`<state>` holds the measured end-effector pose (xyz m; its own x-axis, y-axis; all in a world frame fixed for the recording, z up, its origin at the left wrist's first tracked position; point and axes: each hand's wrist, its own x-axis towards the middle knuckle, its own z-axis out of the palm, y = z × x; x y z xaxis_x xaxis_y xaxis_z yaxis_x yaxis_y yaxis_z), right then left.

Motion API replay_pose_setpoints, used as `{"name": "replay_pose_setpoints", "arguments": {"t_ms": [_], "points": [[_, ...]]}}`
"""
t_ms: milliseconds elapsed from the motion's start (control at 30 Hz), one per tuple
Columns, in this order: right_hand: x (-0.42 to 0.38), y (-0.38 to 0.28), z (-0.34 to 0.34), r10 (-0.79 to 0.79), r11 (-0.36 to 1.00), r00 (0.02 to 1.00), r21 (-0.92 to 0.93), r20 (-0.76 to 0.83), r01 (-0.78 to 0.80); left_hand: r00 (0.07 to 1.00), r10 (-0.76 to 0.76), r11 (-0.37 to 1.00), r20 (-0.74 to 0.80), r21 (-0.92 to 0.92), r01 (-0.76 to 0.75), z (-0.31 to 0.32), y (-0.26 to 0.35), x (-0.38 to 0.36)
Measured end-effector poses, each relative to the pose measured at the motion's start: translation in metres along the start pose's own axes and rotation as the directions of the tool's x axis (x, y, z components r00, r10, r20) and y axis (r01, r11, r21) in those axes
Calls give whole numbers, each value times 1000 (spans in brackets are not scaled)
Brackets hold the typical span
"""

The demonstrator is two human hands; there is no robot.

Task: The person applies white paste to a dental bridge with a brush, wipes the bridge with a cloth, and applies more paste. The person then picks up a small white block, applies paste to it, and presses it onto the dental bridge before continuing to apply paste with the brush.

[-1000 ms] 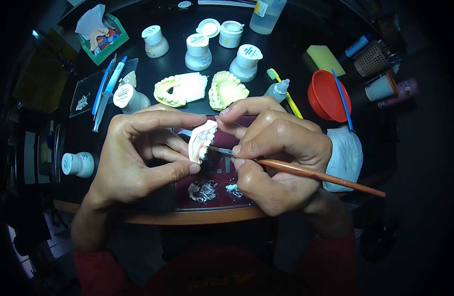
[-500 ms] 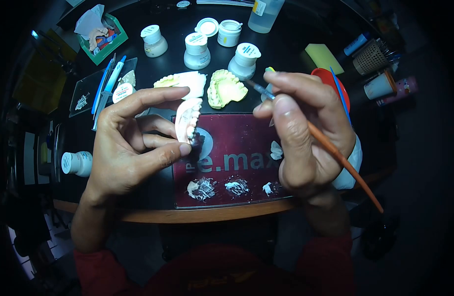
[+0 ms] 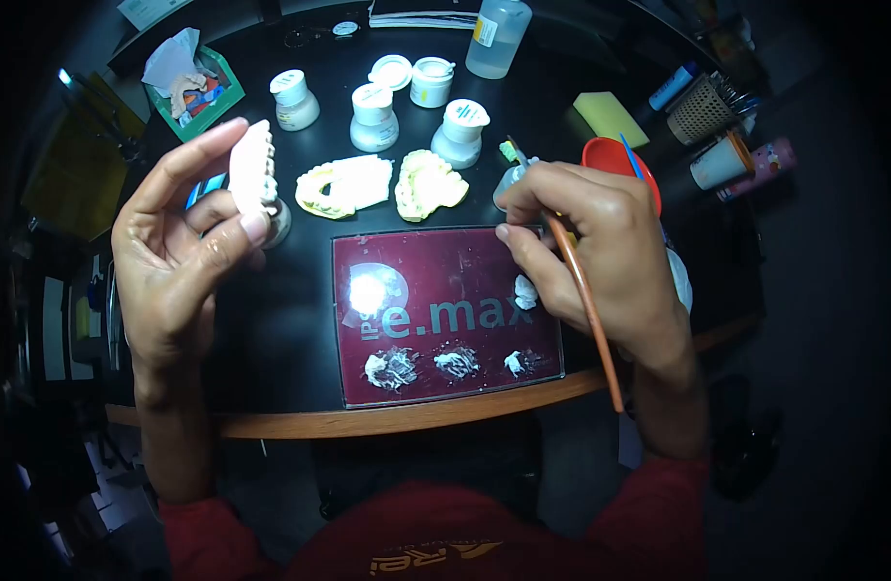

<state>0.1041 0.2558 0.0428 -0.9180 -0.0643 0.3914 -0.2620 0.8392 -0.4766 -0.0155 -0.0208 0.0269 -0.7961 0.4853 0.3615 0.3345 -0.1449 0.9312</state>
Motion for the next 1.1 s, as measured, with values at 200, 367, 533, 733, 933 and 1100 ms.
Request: {"name": "replay_pose_setpoints", "arguments": {"t_ms": [200, 367, 533, 733, 933, 1100], "points": [[65, 4, 53, -313, 945, 937, -50, 155, 324, 988, 90, 995, -126, -30, -95, -16, -1, 8], [87, 5, 91, -245, 934, 927, -185, 285, 304, 988, 92, 991, -126, -87, -104, -18, -11, 11], [89, -1, 78, -194, 971, 969, -109, 157, 212, 992, 79, 976, -101, -196, -98, -18, -10, 9], [73, -12, 53, -63, 986, 985, 143, -158, 86, 999, 11, 988, 47, -155, -4, -15, -11, 8], [45, -20, 45, -285, 885, 845, 214, -453, 413, 925, -222, 941, 308, -180, 286, -2, -6, 3], [42, -15, 43, -403, 809, 885, 361, -236, 464, 879, -244, 905, 410, -230, 359, 3, -12, 3]]}}
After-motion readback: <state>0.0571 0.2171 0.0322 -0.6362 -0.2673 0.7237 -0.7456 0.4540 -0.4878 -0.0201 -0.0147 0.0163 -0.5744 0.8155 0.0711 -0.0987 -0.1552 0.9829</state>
